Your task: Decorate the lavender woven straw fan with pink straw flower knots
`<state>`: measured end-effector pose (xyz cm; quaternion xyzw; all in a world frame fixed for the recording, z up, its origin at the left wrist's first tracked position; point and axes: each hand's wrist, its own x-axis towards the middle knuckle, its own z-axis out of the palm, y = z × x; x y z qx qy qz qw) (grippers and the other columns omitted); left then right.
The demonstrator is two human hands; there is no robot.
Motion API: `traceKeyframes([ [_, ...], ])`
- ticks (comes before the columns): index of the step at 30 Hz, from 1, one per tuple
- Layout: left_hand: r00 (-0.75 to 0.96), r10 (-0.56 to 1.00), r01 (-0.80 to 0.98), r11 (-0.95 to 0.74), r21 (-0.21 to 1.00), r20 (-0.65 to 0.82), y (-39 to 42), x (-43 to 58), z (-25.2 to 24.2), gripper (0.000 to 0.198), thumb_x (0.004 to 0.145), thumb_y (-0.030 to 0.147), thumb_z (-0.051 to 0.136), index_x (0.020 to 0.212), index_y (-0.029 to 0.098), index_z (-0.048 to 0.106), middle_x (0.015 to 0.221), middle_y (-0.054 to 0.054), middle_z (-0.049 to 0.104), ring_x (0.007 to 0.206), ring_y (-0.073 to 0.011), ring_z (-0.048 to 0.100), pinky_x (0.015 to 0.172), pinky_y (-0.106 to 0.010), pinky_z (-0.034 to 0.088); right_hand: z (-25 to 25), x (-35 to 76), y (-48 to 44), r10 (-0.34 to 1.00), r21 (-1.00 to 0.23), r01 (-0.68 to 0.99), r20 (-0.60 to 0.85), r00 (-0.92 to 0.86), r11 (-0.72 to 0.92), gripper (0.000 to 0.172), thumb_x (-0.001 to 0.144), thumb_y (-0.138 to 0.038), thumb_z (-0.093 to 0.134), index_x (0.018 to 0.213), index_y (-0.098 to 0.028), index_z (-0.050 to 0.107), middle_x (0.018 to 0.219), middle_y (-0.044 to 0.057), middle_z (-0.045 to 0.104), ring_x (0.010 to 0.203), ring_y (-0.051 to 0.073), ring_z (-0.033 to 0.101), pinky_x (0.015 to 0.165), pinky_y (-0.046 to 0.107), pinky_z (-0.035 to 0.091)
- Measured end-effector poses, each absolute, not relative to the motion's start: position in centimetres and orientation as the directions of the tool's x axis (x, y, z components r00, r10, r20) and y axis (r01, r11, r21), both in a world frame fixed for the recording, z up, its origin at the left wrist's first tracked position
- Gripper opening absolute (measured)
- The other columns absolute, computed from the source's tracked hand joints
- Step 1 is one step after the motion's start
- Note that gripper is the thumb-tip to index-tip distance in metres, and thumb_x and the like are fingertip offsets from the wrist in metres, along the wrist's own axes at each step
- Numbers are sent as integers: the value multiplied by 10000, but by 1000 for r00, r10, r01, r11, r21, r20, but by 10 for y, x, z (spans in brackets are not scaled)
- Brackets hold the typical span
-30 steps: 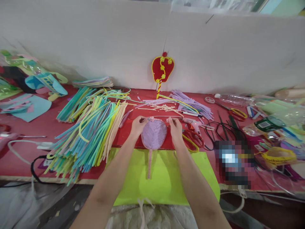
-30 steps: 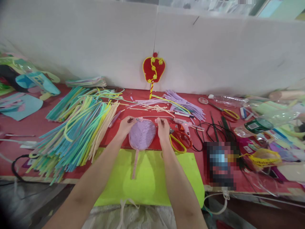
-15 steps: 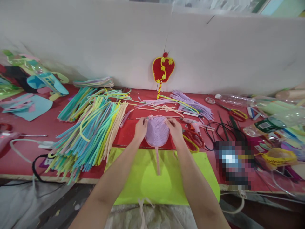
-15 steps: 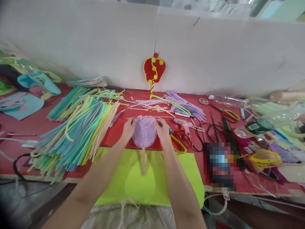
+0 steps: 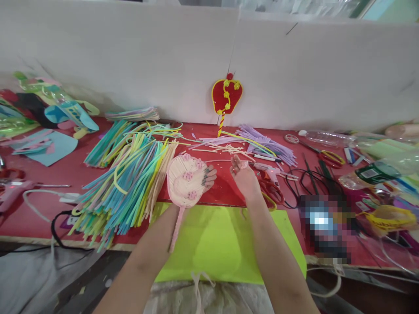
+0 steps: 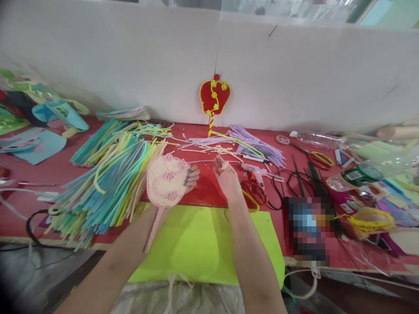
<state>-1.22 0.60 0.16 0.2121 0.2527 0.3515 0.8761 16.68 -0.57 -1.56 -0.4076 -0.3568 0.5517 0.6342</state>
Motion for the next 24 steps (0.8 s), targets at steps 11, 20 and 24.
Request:
traceKeyframes([
  [11, 631, 671, -422, 718, 554, -389, 9, -1, 0, 434, 945, 344, 144, 545, 194, 221, 460, 60, 114, 353, -68, 53, 294, -193, 77, -15, 165, -8, 993, -823, -565, -14, 114, 53, 100, 765, -288, 468, 712, -259, 548, 1227, -1, 583, 1171, 151, 512, 852, 304, 484],
  [20, 632, 677, -379, 695, 611, -378, 15, -5, -10, 445, 940, 360, 139, 542, 195, 249, 460, 52, 154, 362, -75, 62, 333, -233, 121, -13, 168, -9, 998, -758, -650, 7, 59, 44, 132, 758, -273, 534, 629, -248, 525, 1208, -31, 593, 1159, 136, 516, 842, 281, 474],
  [24, 627, 678, -399, 702, 590, -383, 17, -4, -17, 430, 937, 354, 179, 546, 196, 264, 459, 48, 184, 369, -81, 82, 351, -240, 165, -13, 169, -9, 998, -762, -645, 12, 69, 54, 118, 758, -274, 545, 643, -254, 529, 1193, -20, 603, 1157, 143, 516, 849, 294, 477],
])
